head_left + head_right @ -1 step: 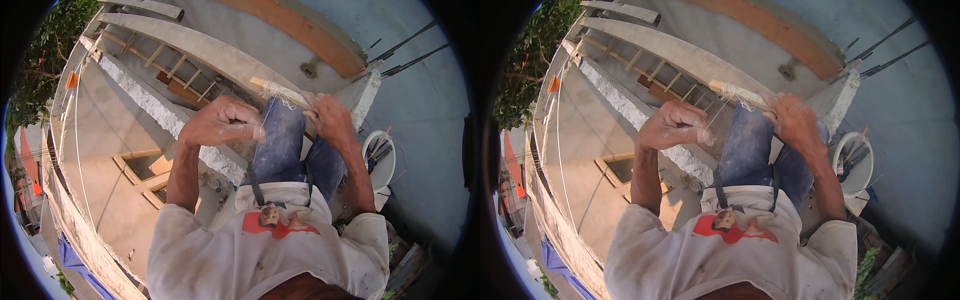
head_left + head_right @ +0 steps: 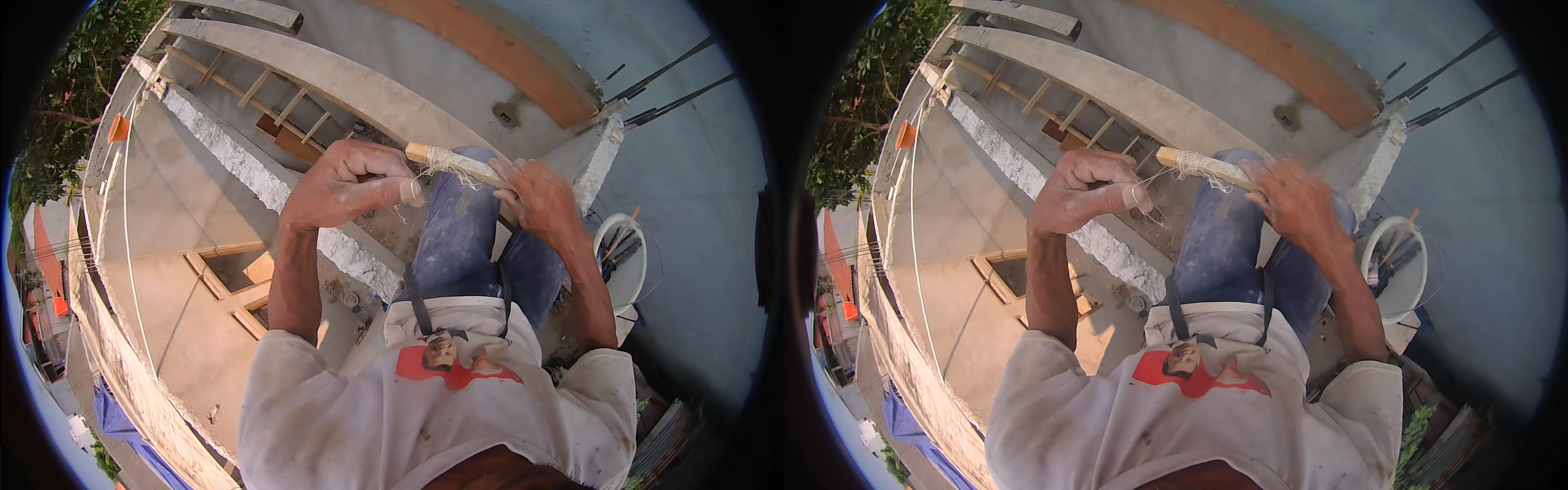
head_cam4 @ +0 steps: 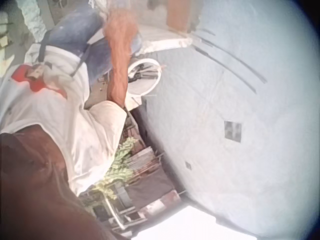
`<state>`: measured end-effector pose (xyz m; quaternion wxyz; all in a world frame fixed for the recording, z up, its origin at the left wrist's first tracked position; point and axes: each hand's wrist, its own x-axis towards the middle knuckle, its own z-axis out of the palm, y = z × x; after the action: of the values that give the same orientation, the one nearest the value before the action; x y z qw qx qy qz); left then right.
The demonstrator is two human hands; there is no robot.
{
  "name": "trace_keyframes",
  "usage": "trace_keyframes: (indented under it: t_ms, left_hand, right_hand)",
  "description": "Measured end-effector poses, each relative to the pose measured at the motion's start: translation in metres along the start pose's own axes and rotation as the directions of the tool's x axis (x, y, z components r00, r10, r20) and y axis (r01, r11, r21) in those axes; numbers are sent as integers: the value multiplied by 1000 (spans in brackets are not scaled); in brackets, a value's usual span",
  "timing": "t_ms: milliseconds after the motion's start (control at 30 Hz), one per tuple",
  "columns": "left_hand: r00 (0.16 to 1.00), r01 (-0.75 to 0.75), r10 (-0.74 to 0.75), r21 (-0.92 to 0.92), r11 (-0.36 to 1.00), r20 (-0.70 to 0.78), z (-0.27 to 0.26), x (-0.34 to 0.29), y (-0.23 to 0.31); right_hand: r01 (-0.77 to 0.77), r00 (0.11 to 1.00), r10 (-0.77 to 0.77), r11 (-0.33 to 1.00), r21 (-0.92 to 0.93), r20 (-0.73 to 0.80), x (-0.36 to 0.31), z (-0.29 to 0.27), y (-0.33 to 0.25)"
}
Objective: The person levels a concrete surface using a wooden plank, then picks up a wood block with string from a bucket and unwinds it to prepare a guideline.
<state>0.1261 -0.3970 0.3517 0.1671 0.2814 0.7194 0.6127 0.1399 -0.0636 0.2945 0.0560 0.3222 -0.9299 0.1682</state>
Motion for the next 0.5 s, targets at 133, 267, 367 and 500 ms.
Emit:
trace_keyframes:
  t_ms: [133, 267, 367, 500]
  left_hand:
    - [769, 240, 153, 503, 830, -620, -58, -4, -32]
    - [785, 392, 52, 560, 730, -618, -52, -21, -73]
    - [854, 516, -421, 405, 755, -304, -31, -34, -82]
    - [812, 523, -575, 313, 793, 99, 1, -44, -74]
  right_hand:
    - [28, 940, -182, 882, 470, 287, -9, -32, -11]
    - [14, 1000, -27, 728, 686, 8, -13, -53, -10]
    - [-21, 937, 184, 878, 477, -297, -2, -48, -6]
    - [-79, 926, 139, 980, 181, -352, 11, -32, 8]
